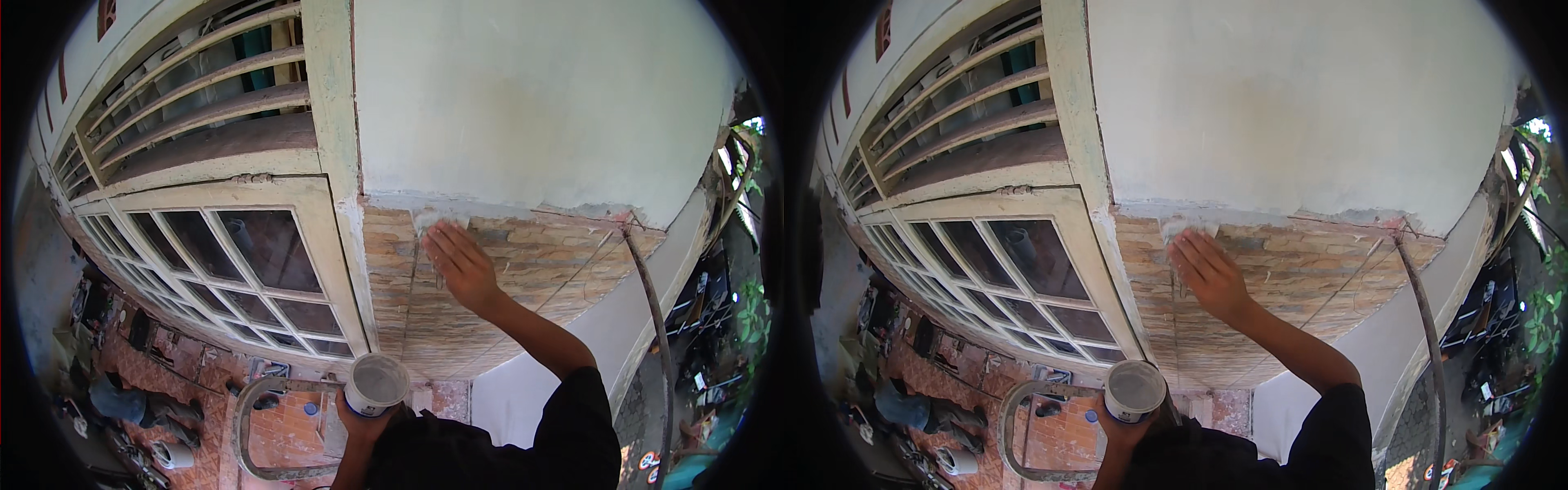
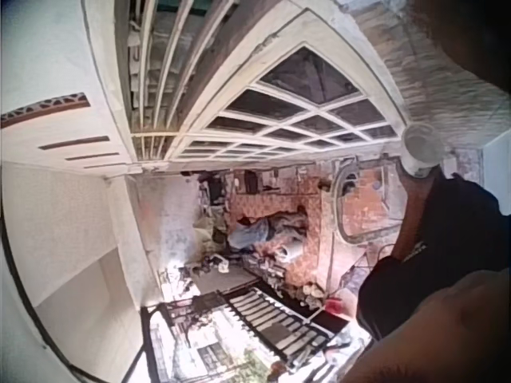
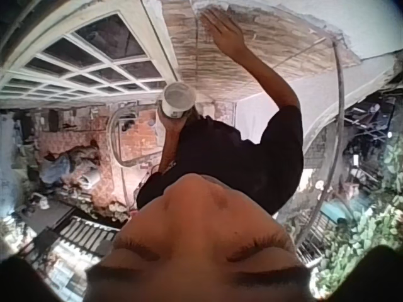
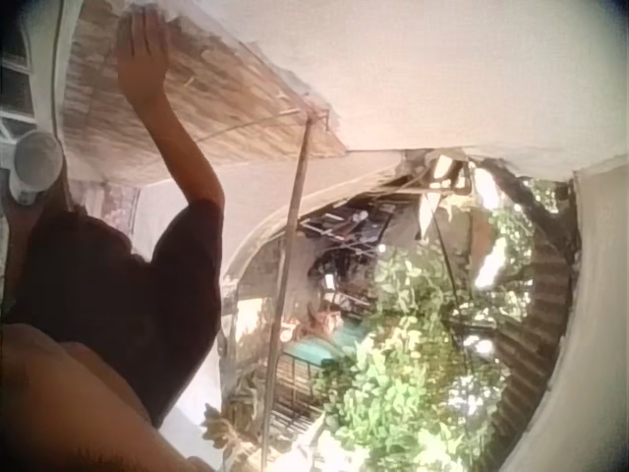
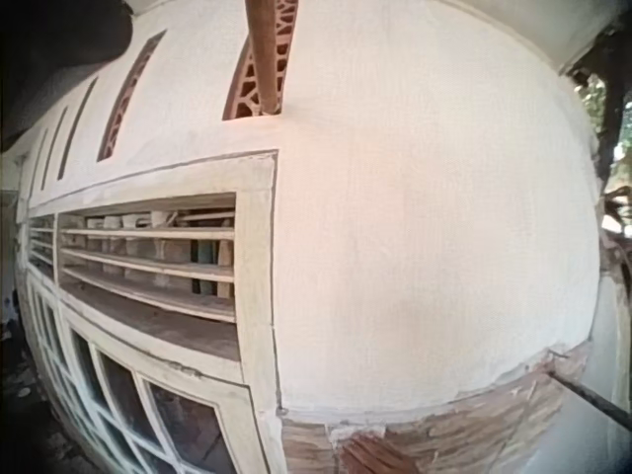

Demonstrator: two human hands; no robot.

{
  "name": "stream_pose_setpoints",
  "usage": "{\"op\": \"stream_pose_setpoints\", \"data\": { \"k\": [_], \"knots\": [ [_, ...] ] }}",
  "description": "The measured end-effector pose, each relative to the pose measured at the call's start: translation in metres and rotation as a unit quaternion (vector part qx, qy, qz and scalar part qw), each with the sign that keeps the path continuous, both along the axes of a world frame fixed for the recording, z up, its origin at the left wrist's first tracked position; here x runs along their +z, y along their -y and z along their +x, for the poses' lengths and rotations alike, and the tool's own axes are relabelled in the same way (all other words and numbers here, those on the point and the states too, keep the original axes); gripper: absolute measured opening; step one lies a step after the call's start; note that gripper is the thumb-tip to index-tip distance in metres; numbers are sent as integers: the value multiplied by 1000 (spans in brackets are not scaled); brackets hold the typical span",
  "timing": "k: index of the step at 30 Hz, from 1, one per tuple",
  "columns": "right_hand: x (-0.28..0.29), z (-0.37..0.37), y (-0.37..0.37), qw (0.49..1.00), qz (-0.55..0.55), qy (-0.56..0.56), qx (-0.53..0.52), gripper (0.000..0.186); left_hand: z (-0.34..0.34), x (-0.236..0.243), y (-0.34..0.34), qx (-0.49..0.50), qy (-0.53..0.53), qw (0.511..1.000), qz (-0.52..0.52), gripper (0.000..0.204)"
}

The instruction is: The person applies putty to a stone wall using a putty knife to fill gaps.

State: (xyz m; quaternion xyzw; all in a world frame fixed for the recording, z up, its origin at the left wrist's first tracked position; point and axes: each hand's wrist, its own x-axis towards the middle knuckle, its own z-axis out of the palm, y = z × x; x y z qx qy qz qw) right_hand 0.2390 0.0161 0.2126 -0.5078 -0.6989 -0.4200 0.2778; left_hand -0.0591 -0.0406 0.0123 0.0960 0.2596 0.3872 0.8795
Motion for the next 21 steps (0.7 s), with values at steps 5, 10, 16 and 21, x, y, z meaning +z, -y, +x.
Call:
{"op": "stream_pose_setpoints", "data": {
  "k": [5, 10, 16, 21],
  "knots": [
    [-2, -24, 16, 983, -98, 19, 153, 33, 2, -3, -1, 3, 58, 997, -41, 69],
    [19, -8, -32, 997, -13, 55, 44, 32, 2, -3, 3, -8, 56, 998, -32, 69],
    [-10, -41, -19, 983, -94, -10, 157, 39, 4, 7, 4, 4, 54, 998, -22, 71],
    [22, -34, -61, 998, -12, -3, 66, 41, -1, -10, 0, 0, 97, 994, -43, 71]
  ]
}}
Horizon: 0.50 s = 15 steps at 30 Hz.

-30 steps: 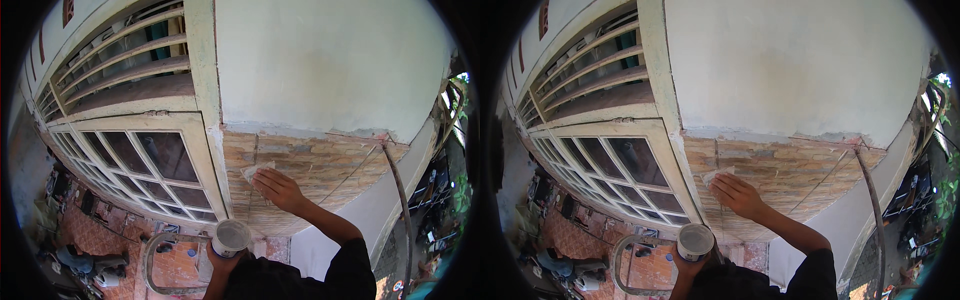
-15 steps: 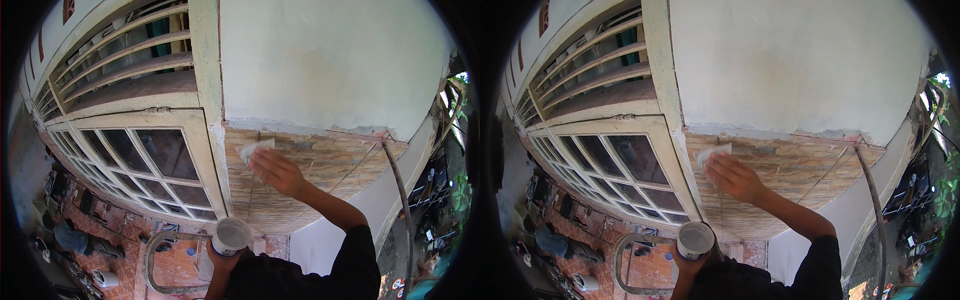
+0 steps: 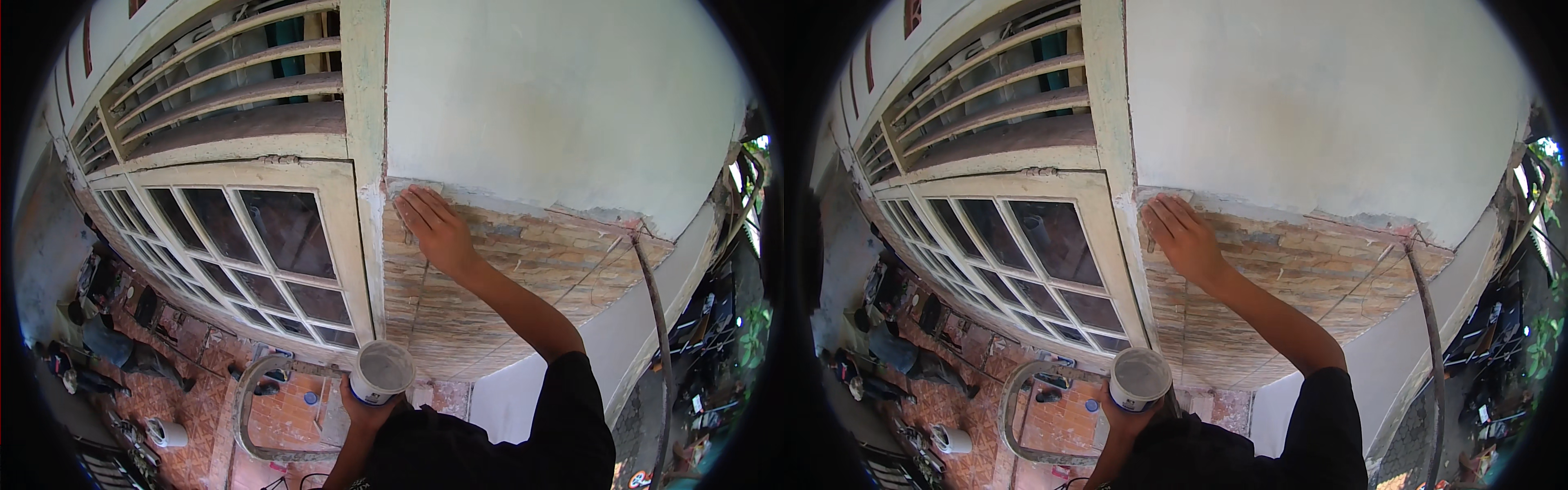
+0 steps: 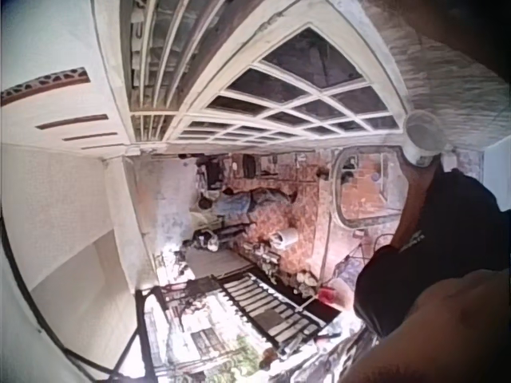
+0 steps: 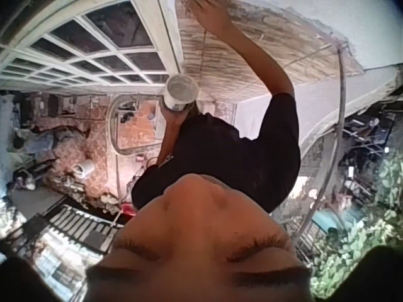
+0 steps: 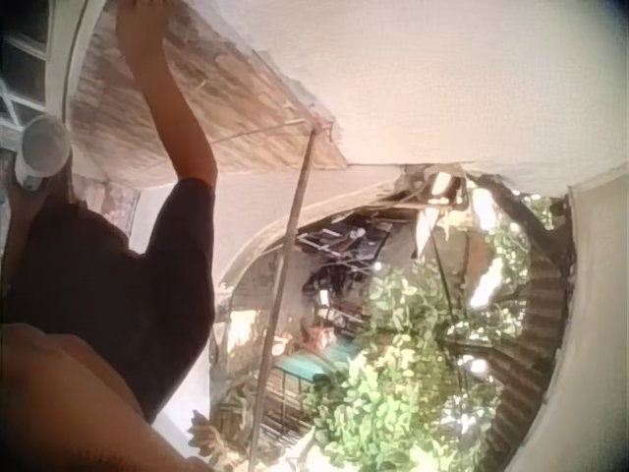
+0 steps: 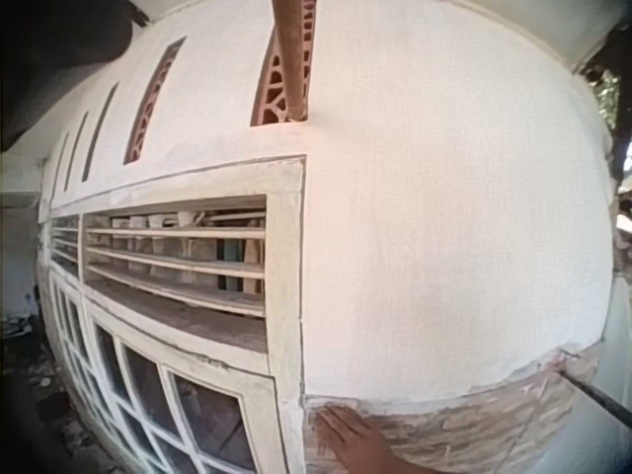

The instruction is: The person applies putty to a stone wall using a putty knife to fill gaps.

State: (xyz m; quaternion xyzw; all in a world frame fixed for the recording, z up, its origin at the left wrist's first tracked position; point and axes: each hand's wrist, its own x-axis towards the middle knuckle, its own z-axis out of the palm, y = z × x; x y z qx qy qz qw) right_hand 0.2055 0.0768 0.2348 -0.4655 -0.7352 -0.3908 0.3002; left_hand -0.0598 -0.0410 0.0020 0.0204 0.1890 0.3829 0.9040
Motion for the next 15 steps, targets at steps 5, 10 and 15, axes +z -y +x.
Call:
{"op": "stream_pose_setpoints", "data": {
  "k": [5, 10, 15],
  "knots": [
    [-34, -25, 13, 999, -4, 47, 11, 33, -4, 11, -2, 7, -23, 999, 21, 71],
    [0, -23, 6, 999, -7, -6, 42, 34, -6, 7, 10, 39, 13, 999, 17, 72],
    [-38, -29, 16, 998, -49, 19, 28, 37, -7, 10, 10, 57, 23, 996, 62, 73]
  ]
}}
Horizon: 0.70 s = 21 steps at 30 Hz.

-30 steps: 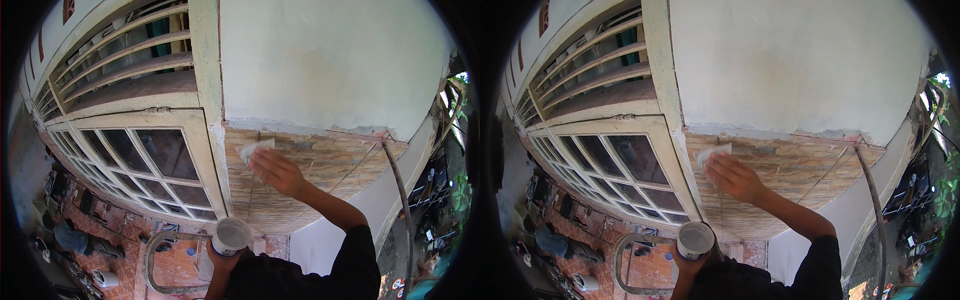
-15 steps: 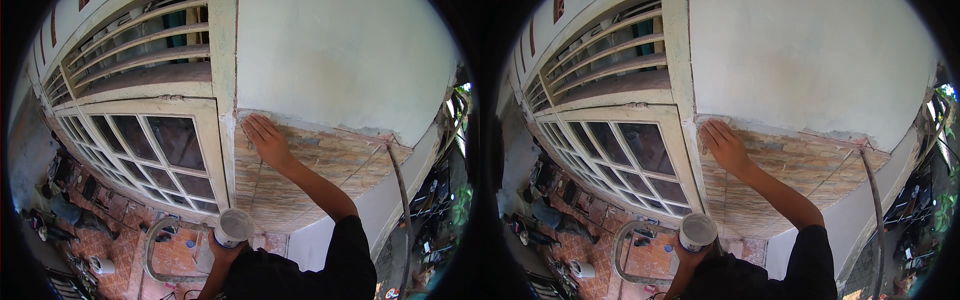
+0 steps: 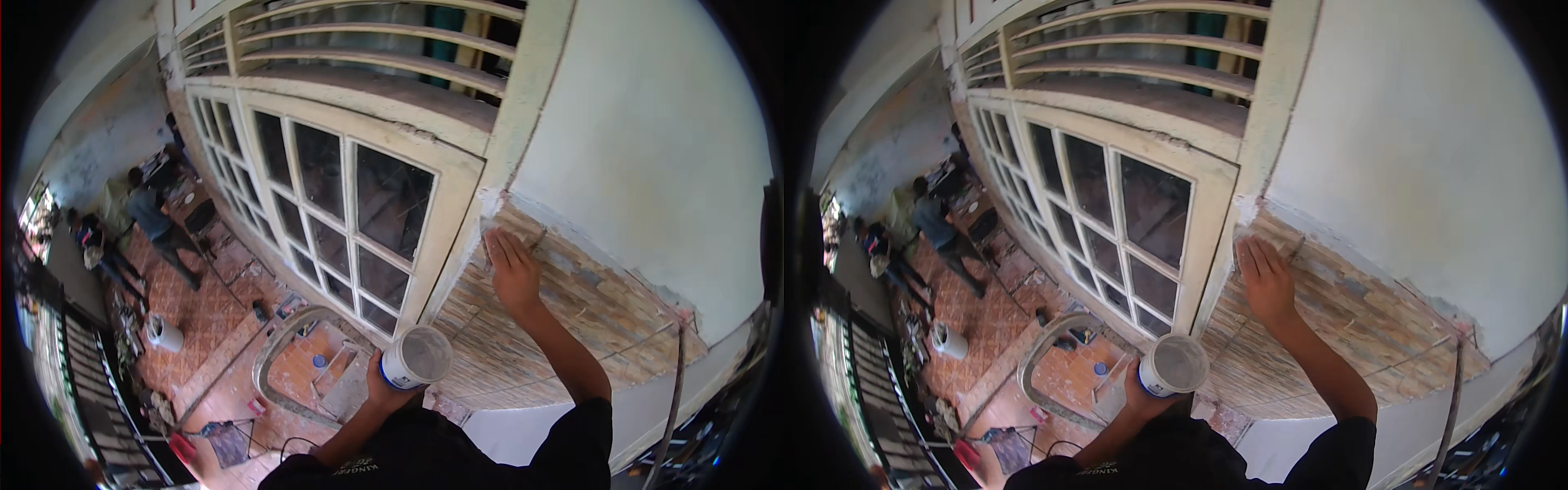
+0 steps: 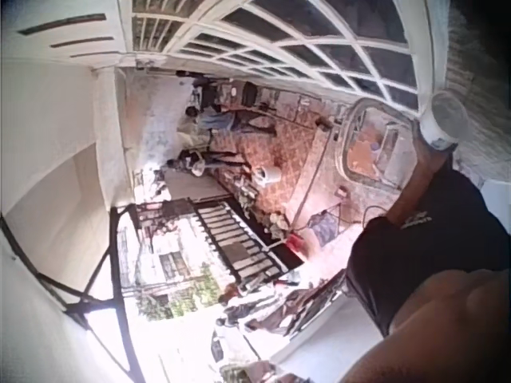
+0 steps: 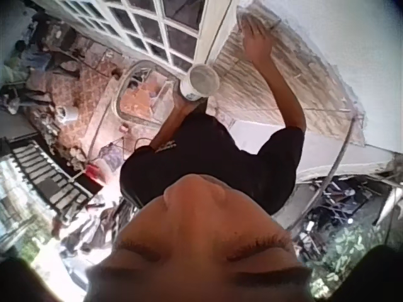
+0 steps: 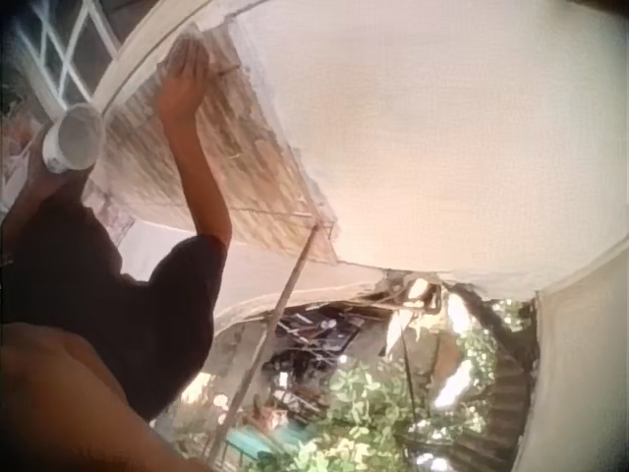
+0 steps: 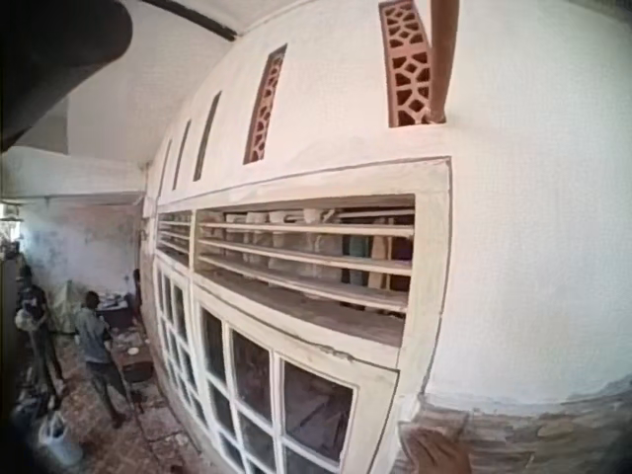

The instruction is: The person applies putty to a stone wall using a putty knife to fill gaps.

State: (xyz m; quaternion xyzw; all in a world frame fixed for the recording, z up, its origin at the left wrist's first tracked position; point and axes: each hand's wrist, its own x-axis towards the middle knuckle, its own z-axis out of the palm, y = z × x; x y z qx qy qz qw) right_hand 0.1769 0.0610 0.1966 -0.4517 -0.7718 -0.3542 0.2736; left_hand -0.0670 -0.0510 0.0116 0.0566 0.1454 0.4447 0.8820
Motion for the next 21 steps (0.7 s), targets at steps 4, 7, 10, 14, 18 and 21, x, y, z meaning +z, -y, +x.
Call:
{"op": "stream_pose_setpoints", "data": {
  "k": [4, 7, 10, 14, 18, 21],
  "knots": [
    [8, -37, 50, 955, -193, -160, 159, 46, -11, 12, -14, 47, 56, 997, -1, 74],
    [30, -56, 75, 907, -273, -200, 252, 46, -22, 29, -35, 96, 42, 994, -11, 72],
    [37, -71, 79, 873, -336, -159, 316, 36, -36, 36, -48, 101, 42, 994, 2, 75],
    [27, -90, 82, 885, -322, -20, 336, 29, -53, 47, -47, 128, 27, 988, 81, 75],
    [15, -119, 85, 867, -335, 35, 368, 25, -69, 42, -20, 165, 6, 981, 104, 66],
    [0, -114, 94, 846, -368, 10, 387, 28, -55, 8, -21, 131, 46, 989, 44, 52]
  ]
}}
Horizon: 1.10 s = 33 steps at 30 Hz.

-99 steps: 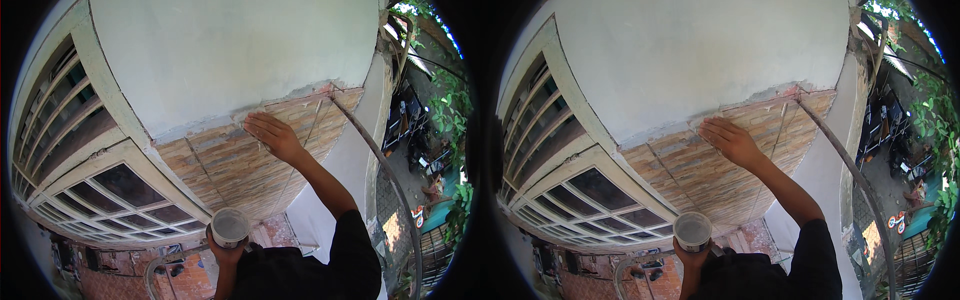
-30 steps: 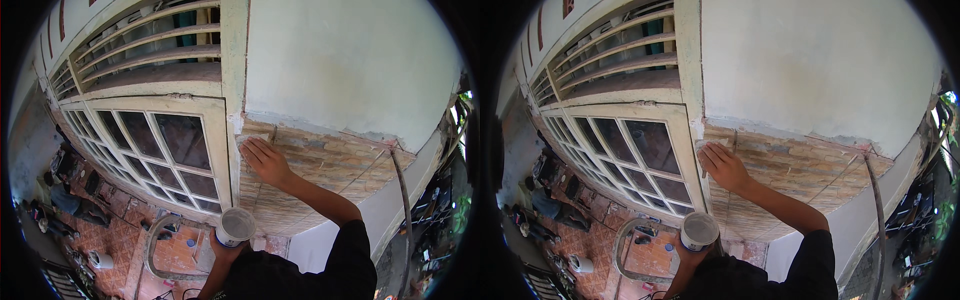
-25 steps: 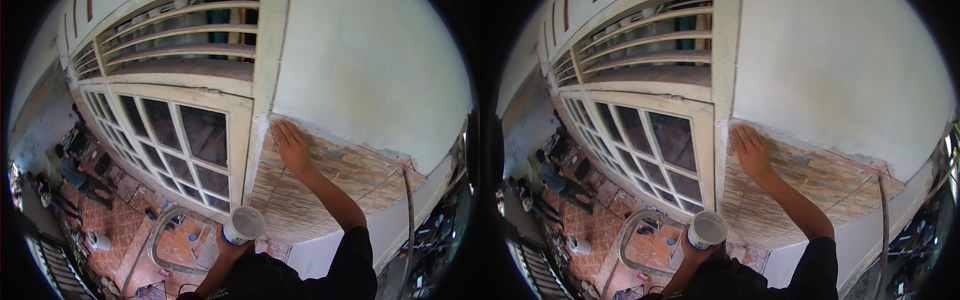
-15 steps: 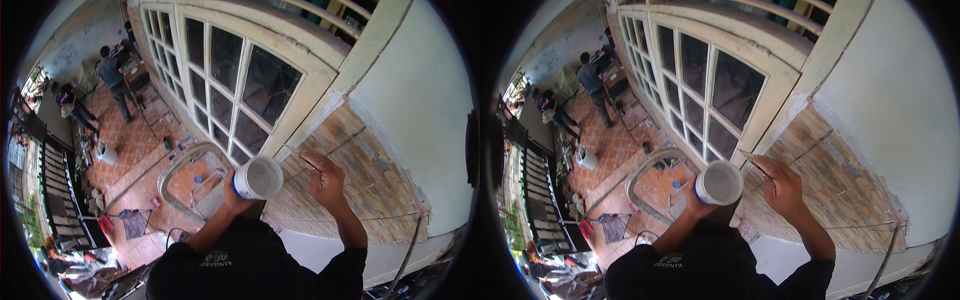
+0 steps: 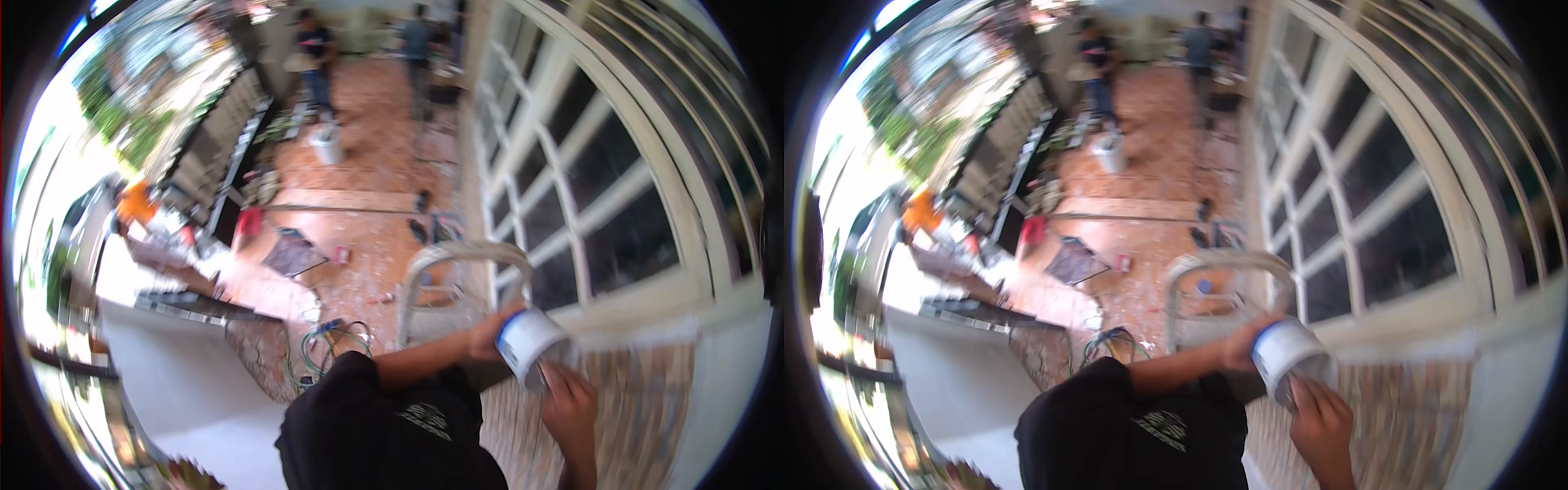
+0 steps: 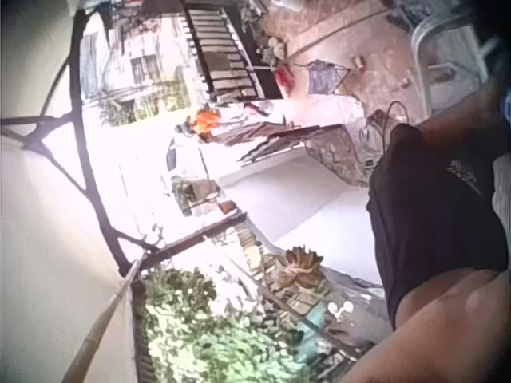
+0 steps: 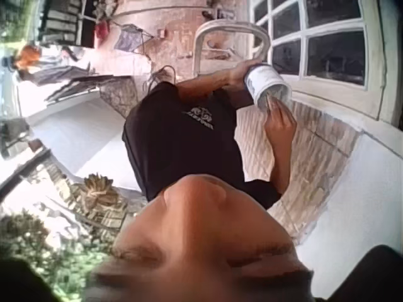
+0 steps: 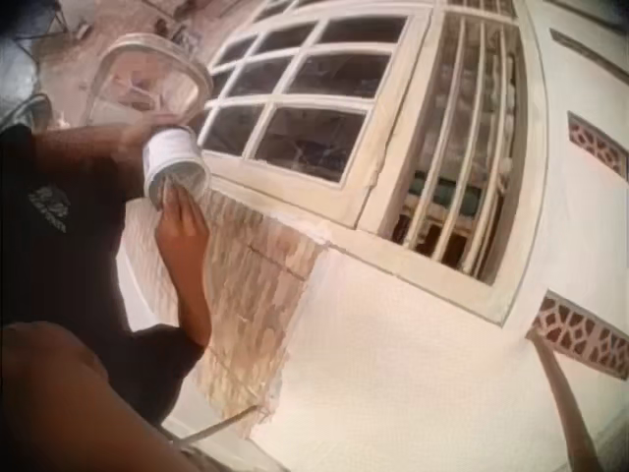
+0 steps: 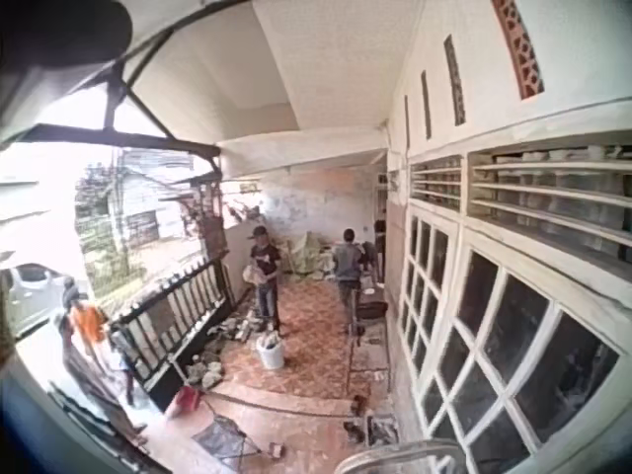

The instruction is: The person applies putty to a stone wall using a putty knife to fill gaps.

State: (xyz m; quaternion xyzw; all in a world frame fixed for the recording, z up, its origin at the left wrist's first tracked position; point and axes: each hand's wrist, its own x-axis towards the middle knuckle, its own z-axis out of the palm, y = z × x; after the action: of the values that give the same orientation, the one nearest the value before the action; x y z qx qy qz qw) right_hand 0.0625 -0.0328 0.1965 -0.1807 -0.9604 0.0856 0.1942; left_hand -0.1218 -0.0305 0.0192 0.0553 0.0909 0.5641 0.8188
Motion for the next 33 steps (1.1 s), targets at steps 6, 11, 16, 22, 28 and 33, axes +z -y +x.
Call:
{"op": "stream_pose_setpoints", "data": {
  "k": [6, 11, 16, 22, 28, 33],
  "knots": [
    [-35, 1, -25, 989, -141, 5, 43, 26, -11, 0, 16, -73, -64, 995, -1, 72],
    [-52, -32, -35, 992, -99, -34, 67, 21, -21, 1, 31, -38, -57, 998, -10, 73],
    [-45, -31, -37, 984, -151, 44, 84, 22, -21, -1, 23, -67, -92, 993, 1, 73],
    [-11, -22, -42, 978, -141, 118, 98, 17, -12, 7, 11, -143, -138, 980, 1, 73],
    [21, 1, -34, 990, -71, 88, 80, 21, -17, 3, 3, -109, -95, 989, -36, 76],
    [40, 47, -35, 973, -174, -68, -134, 8, 7, 26, -27, -76, -97, 992, -4, 76]
  ]
}}
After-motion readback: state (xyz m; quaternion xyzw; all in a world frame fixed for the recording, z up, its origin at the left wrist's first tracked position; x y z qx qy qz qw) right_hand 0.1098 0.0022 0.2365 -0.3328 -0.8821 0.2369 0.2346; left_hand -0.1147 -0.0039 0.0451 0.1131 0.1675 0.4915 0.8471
